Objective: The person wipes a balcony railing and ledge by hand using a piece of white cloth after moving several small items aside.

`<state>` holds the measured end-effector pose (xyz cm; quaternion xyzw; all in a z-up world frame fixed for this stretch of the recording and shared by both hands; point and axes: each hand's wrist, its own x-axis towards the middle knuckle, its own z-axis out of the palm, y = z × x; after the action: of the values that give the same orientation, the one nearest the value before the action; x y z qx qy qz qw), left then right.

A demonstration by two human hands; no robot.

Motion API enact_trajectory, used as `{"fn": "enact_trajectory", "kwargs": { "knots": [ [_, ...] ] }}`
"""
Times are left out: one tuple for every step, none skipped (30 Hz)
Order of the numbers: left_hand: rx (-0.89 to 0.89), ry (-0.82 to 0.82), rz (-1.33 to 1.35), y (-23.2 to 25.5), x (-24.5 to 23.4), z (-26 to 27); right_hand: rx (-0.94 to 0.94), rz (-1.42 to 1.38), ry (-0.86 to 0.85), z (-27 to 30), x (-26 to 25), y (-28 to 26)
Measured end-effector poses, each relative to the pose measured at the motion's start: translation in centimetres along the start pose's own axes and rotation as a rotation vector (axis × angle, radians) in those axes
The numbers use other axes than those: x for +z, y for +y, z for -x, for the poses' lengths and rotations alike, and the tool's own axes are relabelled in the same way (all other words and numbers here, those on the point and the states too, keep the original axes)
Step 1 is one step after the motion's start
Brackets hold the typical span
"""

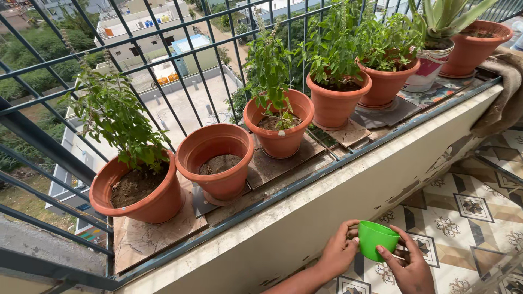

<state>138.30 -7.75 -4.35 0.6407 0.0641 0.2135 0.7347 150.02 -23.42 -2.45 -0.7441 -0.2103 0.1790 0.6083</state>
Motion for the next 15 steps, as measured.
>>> {"fn": "enact_trajectory", "kwargs": {
  "knots": [
    [-0.008,0.018,-0.037,0.1,0.3,0.0,0.004,0.025,-0.001,0.0,-0.2,-0.2],
    [-0.018,0.01,-0.045,0.1,0.6,0.0,0.01,0.052,0.001,0.1,-0.6,-0.4],
    [-0.028,0.001,-0.054,0.0,0.8,0.0,0.015,0.078,0.004,0.2,-0.9,-0.5],
    [-0.039,-0.011,-0.061,-0.1,1.1,0.0,0.02,0.067,0.005,0.2,-1.3,-0.7],
    [-0.043,-0.022,-0.064,-0.1,1.4,-0.1,0.024,0.056,0.007,0.2,-1.6,-0.8],
    [-0.048,-0.033,-0.067,-0.2,1.8,-0.1,0.029,0.044,0.01,0.2,-1.9,-1.0],
    [-0.053,-0.045,-0.07,-0.1,2.2,-0.1,0.039,0.065,0.013,0.5,-2.3,-1.3],
    [-0.062,-0.048,-0.102,-0.1,2.5,-0.1,0.047,0.086,0.016,0.8,-2.7,-1.5],
    [-0.07,-0.052,-0.134,0.1,2.7,0.0,0.056,0.108,0.018,1.0,-2.9,-1.8],
    [-0.078,-0.055,-0.166,0.3,3.0,0.0,0.048,0.118,0.018,1.2,-3.0,-1.9],
    [-0.082,-0.056,-0.179,0.5,3.2,0.0,0.04,0.129,0.018,1.4,-3.2,-2.0],
    [-0.088,-0.058,-0.192,0.7,3.3,0.1,0.033,0.139,0.018,1.6,-3.4,-1.9],
    [-0.094,-0.06,-0.206,0.8,3.5,0.2,0.01,0.109,0.014,1.7,-3.6,-1.8],
    [-0.08,-0.067,-0.177,0.9,3.7,0.3,-0.012,0.079,0.01,1.9,-3.6,-1.5],
    [-0.066,-0.074,-0.149,0.9,3.8,0.4,-0.034,0.05,0.006,2.1,-3.7,-1.2]
  ]
}}
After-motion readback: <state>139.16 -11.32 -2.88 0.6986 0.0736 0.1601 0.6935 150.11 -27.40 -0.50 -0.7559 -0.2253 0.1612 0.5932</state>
